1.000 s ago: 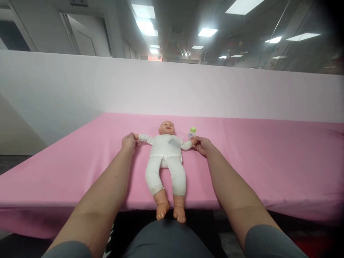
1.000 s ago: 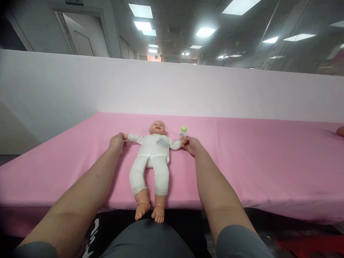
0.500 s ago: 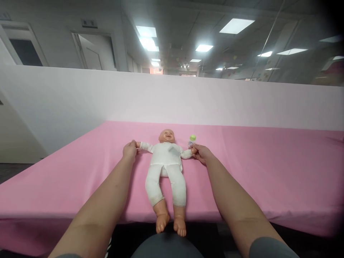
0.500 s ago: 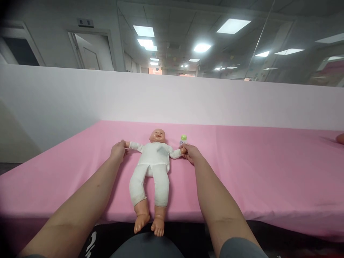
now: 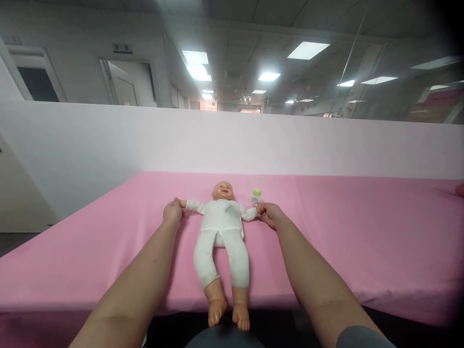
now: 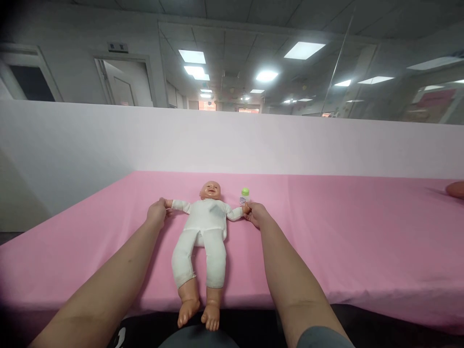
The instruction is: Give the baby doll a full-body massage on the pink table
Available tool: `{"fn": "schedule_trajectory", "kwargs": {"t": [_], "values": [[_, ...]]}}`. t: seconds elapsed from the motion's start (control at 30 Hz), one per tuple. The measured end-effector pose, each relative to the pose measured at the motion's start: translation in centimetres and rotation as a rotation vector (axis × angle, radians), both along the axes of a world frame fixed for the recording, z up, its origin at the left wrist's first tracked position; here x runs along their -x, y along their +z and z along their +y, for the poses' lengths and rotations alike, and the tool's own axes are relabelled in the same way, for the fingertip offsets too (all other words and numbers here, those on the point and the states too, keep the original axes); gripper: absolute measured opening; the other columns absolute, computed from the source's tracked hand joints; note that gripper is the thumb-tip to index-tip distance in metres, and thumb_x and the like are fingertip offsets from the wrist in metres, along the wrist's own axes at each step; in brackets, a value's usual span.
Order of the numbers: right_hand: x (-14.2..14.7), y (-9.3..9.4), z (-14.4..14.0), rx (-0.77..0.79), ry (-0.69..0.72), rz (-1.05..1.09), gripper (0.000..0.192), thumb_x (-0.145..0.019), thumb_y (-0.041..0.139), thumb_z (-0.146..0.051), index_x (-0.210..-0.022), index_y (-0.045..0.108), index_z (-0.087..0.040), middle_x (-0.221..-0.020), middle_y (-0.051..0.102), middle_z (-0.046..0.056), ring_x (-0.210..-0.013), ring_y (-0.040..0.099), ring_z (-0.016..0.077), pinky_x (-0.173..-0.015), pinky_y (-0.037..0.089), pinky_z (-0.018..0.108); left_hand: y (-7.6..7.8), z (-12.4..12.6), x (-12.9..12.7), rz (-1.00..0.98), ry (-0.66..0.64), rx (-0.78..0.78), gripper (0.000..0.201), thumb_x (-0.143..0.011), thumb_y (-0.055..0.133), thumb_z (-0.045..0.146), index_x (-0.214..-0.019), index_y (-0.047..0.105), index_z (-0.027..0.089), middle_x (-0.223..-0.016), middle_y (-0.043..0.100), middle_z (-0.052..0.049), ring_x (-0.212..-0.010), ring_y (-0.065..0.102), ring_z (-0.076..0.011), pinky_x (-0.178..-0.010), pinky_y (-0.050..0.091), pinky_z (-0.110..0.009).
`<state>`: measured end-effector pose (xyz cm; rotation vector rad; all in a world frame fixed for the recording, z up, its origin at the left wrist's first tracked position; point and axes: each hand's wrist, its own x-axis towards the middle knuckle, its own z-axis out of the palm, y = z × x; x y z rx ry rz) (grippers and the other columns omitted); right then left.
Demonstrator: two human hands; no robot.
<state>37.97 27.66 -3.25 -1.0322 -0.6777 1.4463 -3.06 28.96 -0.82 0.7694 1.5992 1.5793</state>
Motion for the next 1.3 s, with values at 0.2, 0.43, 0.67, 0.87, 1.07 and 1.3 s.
{"fn": "schedule_trajectory", "kwargs": {"t": [0.2,0.43,0.67,0.87,1.07,1.3], "values": [[0.1,-0.2,-0.4,-0.038,0.000,-0.007,0.011,-0.093,0.063,-0.015,-0.101,0.069,-0.014,-0.076,0.064,0.004,-0.066,0.061,0.0145,-0.056,0.061,0.023,-0.7,0.4,0.4,-0.007,-0.006,-0.054,0.028,-0.090,0.058,0.044,-0.084,0.064,0.017,-0.066,0.066,-0.006,-0.054,0.061,-0.0191,-0.060,0.055,-0.034],[0.6,-0.9,0.1,-0.041,-0.075,-0.067,0.011,-0.087,0.068,-0.016,-0.097,0.070,-0.014,-0.082,0.070,0.008,-0.068,0.066,0.0167,-0.051,0.058,0.023,-0.7,-0.8,0.4,0.026,-0.026,-0.122,0.025,-0.088,0.058,0.042,-0.081,0.062,0.019,-0.066,0.066,-0.005,-0.055,0.062,-0.0193,-0.058,0.053,-0.032],[1.4,-1.4,-0.2,-0.089,-0.181,-0.142,0.021,-0.079,0.075,-0.022,-0.099,0.070,-0.016,-0.083,0.073,0.005,-0.066,0.068,0.0180,-0.050,0.057,0.026,-1.3,-2.1,1.3,0.097,-0.066,-0.159,0.023,-0.085,0.060,0.043,-0.079,0.061,0.020,-0.065,0.063,-0.004,-0.053,0.056,-0.0181,-0.052,0.046,-0.030],[2.4,-1.1,-1.9,-0.133,-0.299,-0.181,0.023,-0.074,0.078,-0.032,-0.089,0.066,-0.019,-0.064,0.067,-0.001,-0.047,0.057,0.0143,-0.040,0.045,0.025,-1.9,-3.5,1.5,0.173,-0.045,-0.154,0.025,-0.086,0.059,0.045,-0.080,0.063,0.021,-0.070,0.067,-0.006,-0.059,0.061,-0.0214,-0.055,0.047,-0.032],[2.8,-1.8,-4.5,-0.188,-0.370,-0.194,0.029,-0.072,0.079,-0.040,-0.088,0.065,-0.021,-0.063,0.066,-0.004,-0.045,0.054,0.0123,-0.043,0.044,0.025,-1.4,-7.0,1.8,0.235,-0.055,-0.137,0.026,-0.086,0.061,0.047,-0.084,0.069,0.022,-0.082,0.074,-0.011,-0.069,0.069,-0.0276,-0.056,0.050,-0.035],[2.7,-2.0,-6.0,-0.196,-0.301,-0.225,0.033,-0.075,0.080,-0.048,-0.084,0.061,-0.023,-0.060,0.065,-0.003,-0.044,0.055,0.0130,-0.040,0.046,0.026,-1.3,-7.9,2.2,0.177,-0.100,-0.151,0.028,-0.087,0.064,0.046,-0.089,0.072,0.020,-0.088,0.078,-0.014,-0.072,0.073,-0.0301,-0.060,0.056,-0.039]]}}
